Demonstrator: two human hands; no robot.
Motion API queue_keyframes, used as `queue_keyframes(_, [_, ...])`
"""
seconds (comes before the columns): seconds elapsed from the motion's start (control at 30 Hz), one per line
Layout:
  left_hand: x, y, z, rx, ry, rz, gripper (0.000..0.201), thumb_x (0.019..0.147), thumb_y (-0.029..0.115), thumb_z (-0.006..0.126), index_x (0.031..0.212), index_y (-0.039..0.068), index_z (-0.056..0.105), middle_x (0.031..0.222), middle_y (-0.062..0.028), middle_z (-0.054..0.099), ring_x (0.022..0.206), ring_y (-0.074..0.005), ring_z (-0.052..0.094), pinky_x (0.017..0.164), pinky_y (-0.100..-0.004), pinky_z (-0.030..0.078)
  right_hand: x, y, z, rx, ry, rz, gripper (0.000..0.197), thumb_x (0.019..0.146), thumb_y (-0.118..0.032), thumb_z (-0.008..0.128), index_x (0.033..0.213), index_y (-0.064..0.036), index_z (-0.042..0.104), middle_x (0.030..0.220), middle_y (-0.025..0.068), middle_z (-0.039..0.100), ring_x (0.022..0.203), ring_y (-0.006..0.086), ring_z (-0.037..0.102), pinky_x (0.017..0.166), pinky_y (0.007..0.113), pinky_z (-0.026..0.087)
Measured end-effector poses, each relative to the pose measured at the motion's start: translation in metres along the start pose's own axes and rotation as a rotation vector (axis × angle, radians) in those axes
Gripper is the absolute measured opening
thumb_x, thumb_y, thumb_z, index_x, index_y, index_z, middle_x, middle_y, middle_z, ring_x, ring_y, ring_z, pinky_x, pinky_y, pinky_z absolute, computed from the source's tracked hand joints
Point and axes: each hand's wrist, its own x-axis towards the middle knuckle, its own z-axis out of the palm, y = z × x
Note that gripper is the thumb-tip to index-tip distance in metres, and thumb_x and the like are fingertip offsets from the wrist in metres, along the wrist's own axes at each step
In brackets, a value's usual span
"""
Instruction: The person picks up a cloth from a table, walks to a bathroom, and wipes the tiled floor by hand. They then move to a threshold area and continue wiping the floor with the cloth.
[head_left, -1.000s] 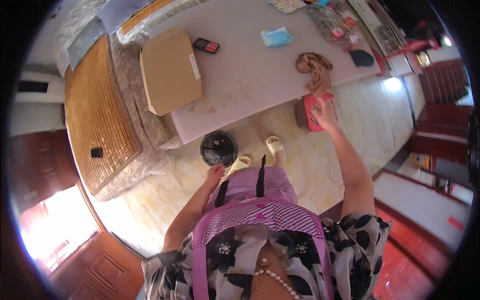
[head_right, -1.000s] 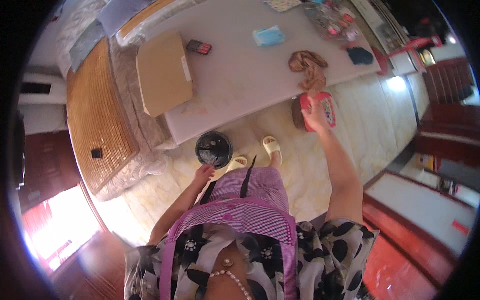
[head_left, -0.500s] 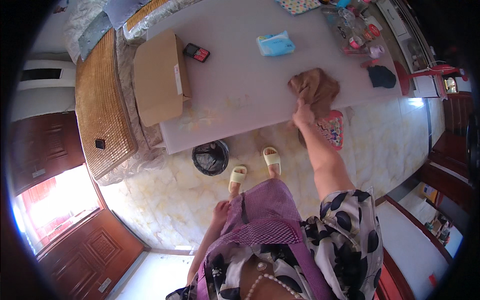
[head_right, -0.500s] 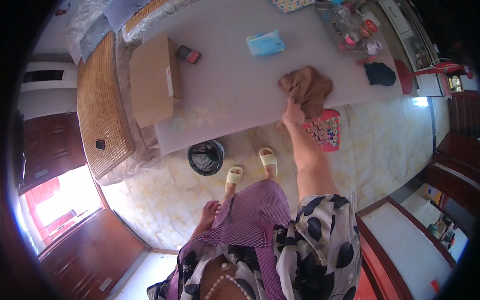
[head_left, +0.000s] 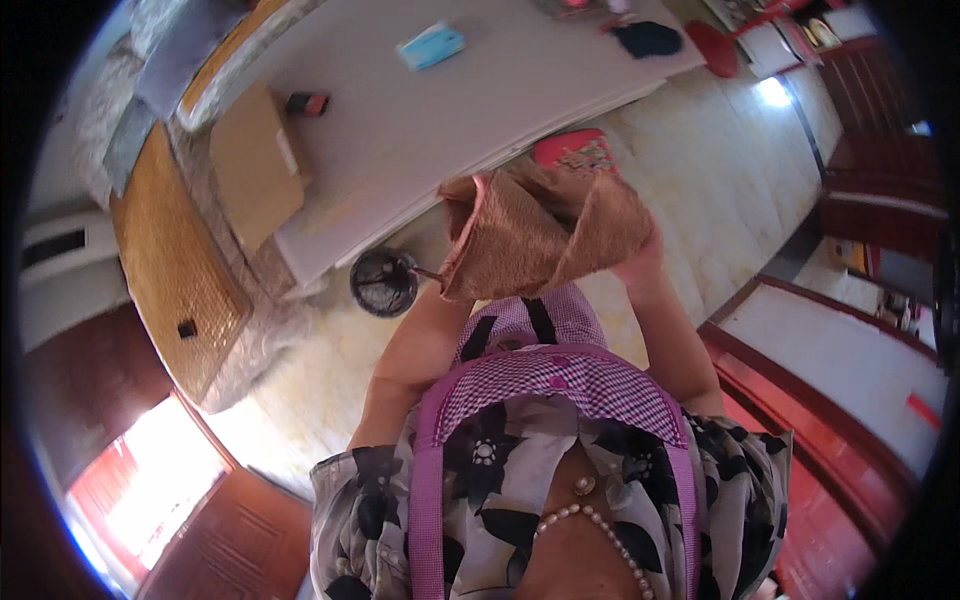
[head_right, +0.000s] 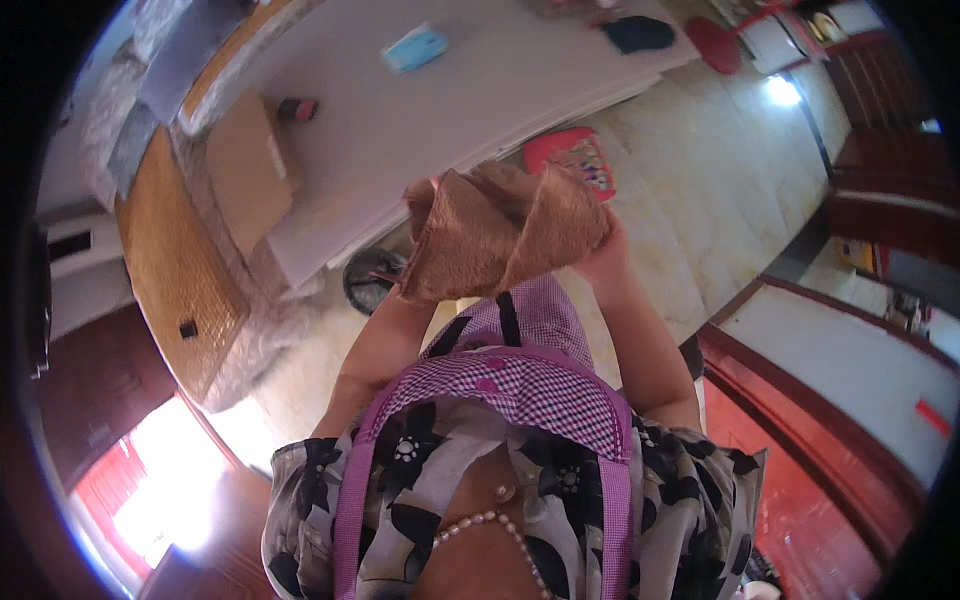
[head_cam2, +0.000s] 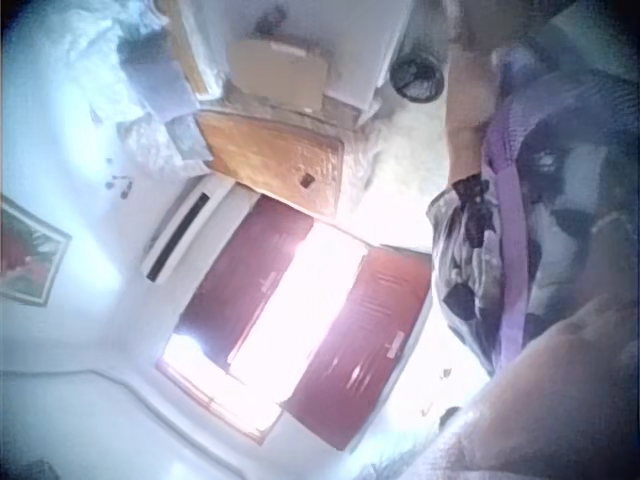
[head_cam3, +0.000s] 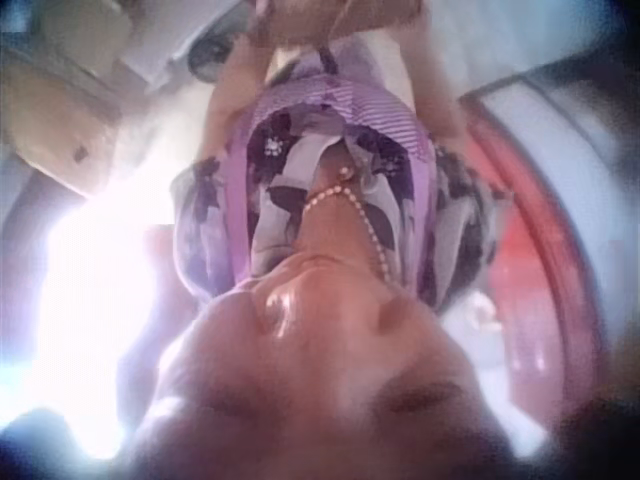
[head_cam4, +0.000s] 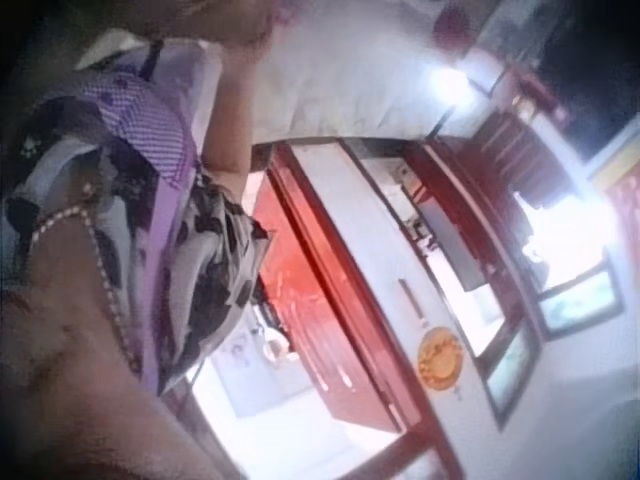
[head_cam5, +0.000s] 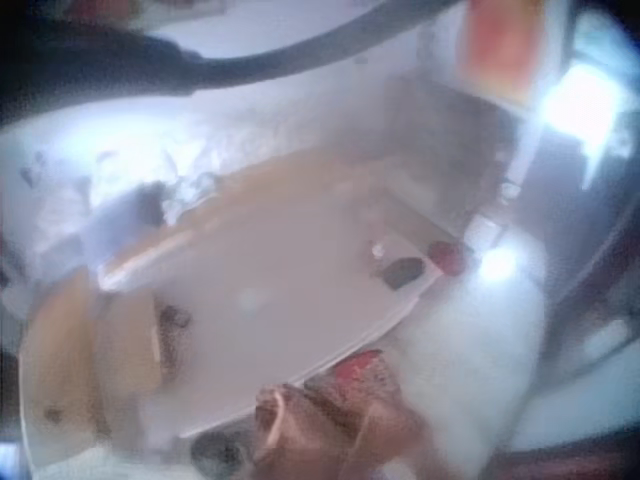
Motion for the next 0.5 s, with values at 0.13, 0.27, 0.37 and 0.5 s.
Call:
queue_keyframes(0.13, [0.084, -0.02, 0.122, -0.165, 0.403, -0.376, 0.083, 0.073, 0.072, 0.042, 0.121, 0.004, 0.045, 0.121, -0.0137, 0.049, 0.111, -0.0295, 0.047, 0.096, -0.0431, 0.036, -0.036, -0.075, -0.045, 0.451, -0.057, 0.25, 0.053, 0.088, -0.03, 0.043, 0.129, 0.0028, 0.033, 0.132, 0.0117, 0.039, 0.122, 0.0233, 0.038, 0.103, 0.04, 0.027])
queue_keyframes(0.27, [0.172, -0.095, 0.143, -0.069, 0.334, -0.433, 0.065, 0.078, 0.054, 0.057, 0.119, 0.005, 0.046, 0.116, -0.0128, 0.053, 0.105, -0.0282, 0.051, 0.094, -0.0427, 0.039, -0.043, -0.128, -0.114, -0.137, -0.023, 0.079, 0.061, 0.087, -0.033, 0.05, 0.133, 0.0007, 0.027, 0.136, 0.0101, 0.033, 0.123, 0.022, 0.035, 0.103, 0.039, 0.027])
queue_keyframes(0.37, [0.236, -0.167, 0.164, 0.27, 0.184, -0.39, 0.047, 0.079, 0.033, 0.062, 0.114, 0.004, 0.049, 0.109, -0.0125, 0.056, 0.101, -0.0271, 0.053, 0.09, -0.0414, 0.042, -0.044, -0.187, -0.154, -0.394, 0.057, -0.155, 0.068, 0.08, -0.026, 0.063, 0.133, -0.0013, 0.028, 0.133, 0.0085, 0.037, 0.119, 0.0198, 0.039, 0.099, 0.035, 0.034])
queue_keyframes(0.5, [0.336, -0.23, 0.153, 0.295, 0.115, -0.682, 0.039, 0.065, -0.001, 0.051, 0.104, -0.003, 0.053, 0.101, -0.0149, 0.058, 0.089, -0.0269, 0.059, 0.08, -0.0391, 0.049, -0.042, -0.27, -0.241, -0.245, 0.322, -0.11, 0.051, 0.078, -0.019, 0.065, 0.122, -0.0005, 0.046, 0.119, 0.0068, 0.052, 0.111, 0.0169, 0.047, 0.095, 0.033, 0.037])
